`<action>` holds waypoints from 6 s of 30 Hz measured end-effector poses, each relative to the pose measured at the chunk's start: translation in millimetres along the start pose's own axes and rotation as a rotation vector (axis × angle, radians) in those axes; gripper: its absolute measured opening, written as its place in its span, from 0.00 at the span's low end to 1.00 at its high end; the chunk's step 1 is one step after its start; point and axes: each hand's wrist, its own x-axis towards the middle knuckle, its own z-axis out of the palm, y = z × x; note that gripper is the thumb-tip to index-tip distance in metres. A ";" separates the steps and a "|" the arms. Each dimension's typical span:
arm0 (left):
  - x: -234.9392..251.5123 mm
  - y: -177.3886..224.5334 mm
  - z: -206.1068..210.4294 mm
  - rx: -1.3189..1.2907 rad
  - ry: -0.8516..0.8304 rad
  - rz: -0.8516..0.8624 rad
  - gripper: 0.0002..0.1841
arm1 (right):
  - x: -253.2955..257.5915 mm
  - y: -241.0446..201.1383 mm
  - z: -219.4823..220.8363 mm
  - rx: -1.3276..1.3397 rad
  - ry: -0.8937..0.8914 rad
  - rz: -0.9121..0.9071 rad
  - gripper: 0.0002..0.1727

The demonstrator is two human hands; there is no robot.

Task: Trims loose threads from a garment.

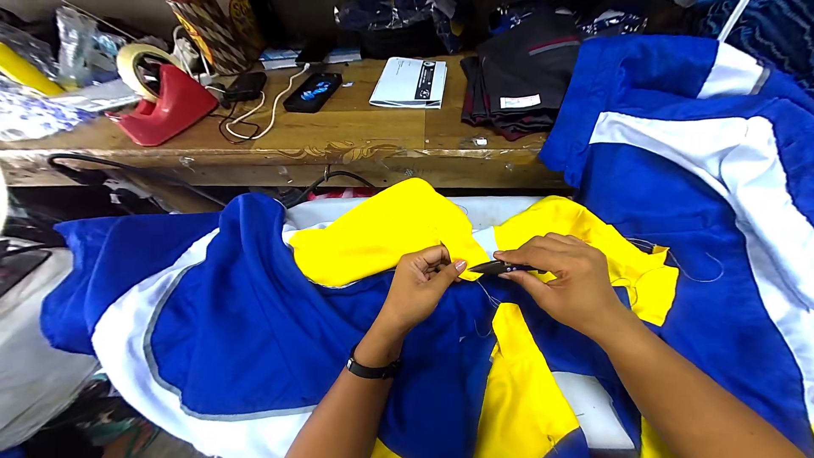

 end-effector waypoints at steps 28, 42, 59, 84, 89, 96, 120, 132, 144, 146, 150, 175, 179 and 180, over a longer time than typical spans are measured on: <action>-1.7 1.5 0.8 -0.096 0.014 -0.034 0.07 | -2.9 0.6 -1.9 0.051 -0.001 -0.006 0.12; -1.6 4.8 -0.1 -0.541 0.020 -0.320 0.11 | -6.7 -16.3 8.1 0.556 -0.104 0.392 0.19; -4.0 5.8 -3.0 -0.742 -0.067 -0.437 0.09 | -18.1 -24.1 -32.6 0.041 -0.205 0.332 0.20; -8.2 11.5 3.2 -0.367 -0.058 -0.376 0.15 | -13.9 -37.4 -28.8 -0.037 -0.123 0.270 0.13; -6.6 7.7 -3.5 -0.577 -0.066 -0.404 0.10 | -13.3 -30.2 -29.8 -0.052 -0.290 0.250 0.12; -3.9 6.8 -14.0 -0.736 -0.093 -0.368 0.07 | -14.5 -30.3 -42.8 0.159 -0.125 0.412 0.20; -51.8 72.3 21.2 0.114 0.118 -0.117 0.14 | -63.5 -74.0 -17.7 0.722 0.271 0.544 0.08; -128.0 17.8 60.2 -0.187 0.280 -0.123 0.10 | -82.7 -105.6 14.2 0.830 0.084 0.593 0.03; -140.0 16.7 59.3 -0.158 0.234 -0.058 0.07 | -96.4 -106.5 5.9 1.390 -0.394 0.622 0.16; -141.0 16.4 57.4 -0.129 0.240 -0.045 0.08 | -101.6 -106.2 0.1 1.519 -0.410 0.658 0.17; -140.7 16.1 59.6 -0.106 0.281 -0.028 0.08 | -112.4 -109.4 -5.3 1.541 -0.400 0.691 0.18; -136.7 7.8 71.2 -0.056 0.347 0.074 0.08 | -113.8 -115.1 -3.8 1.457 -0.390 0.801 0.20; -135.3 -4.5 76.0 0.083 0.417 0.223 0.07 | -112.7 -119.5 -3.6 1.565 -0.393 0.896 0.21; -134.7 -7.5 75.5 0.127 0.424 0.266 0.08 | -113.0 -118.4 -3.7 1.688 -0.422 0.929 0.22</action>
